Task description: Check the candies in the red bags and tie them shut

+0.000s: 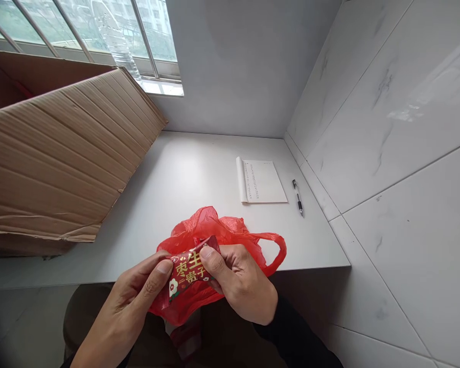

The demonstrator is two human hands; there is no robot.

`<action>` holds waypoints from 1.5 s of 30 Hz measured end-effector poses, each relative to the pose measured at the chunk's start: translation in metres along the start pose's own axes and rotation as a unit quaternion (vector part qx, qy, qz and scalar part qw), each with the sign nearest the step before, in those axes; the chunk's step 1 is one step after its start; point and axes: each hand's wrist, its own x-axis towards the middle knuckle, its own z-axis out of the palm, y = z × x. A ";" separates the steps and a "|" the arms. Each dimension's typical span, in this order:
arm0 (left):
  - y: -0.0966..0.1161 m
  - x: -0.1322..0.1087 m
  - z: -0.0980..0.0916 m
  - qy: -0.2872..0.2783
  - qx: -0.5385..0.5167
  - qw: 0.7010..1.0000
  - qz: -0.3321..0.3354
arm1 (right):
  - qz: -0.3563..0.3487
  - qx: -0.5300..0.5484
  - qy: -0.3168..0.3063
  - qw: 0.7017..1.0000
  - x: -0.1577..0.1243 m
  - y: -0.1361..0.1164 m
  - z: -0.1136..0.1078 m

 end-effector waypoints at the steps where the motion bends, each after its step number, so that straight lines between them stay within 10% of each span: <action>1: -0.001 0.000 -0.001 0.000 0.001 1.000 0.001 | -0.001 -0.006 0.000 1.000 0.000 0.000 -0.001; 18: -0.004 -0.010 0.002 0.007 0.104 0.994 -0.036 | -0.011 0.010 0.051 0.999 -0.003 0.010 -0.004; 45: 0.004 -0.001 0.006 -0.023 -0.013 0.998 -0.059 | 0.088 0.082 0.062 0.991 0.004 0.011 -0.001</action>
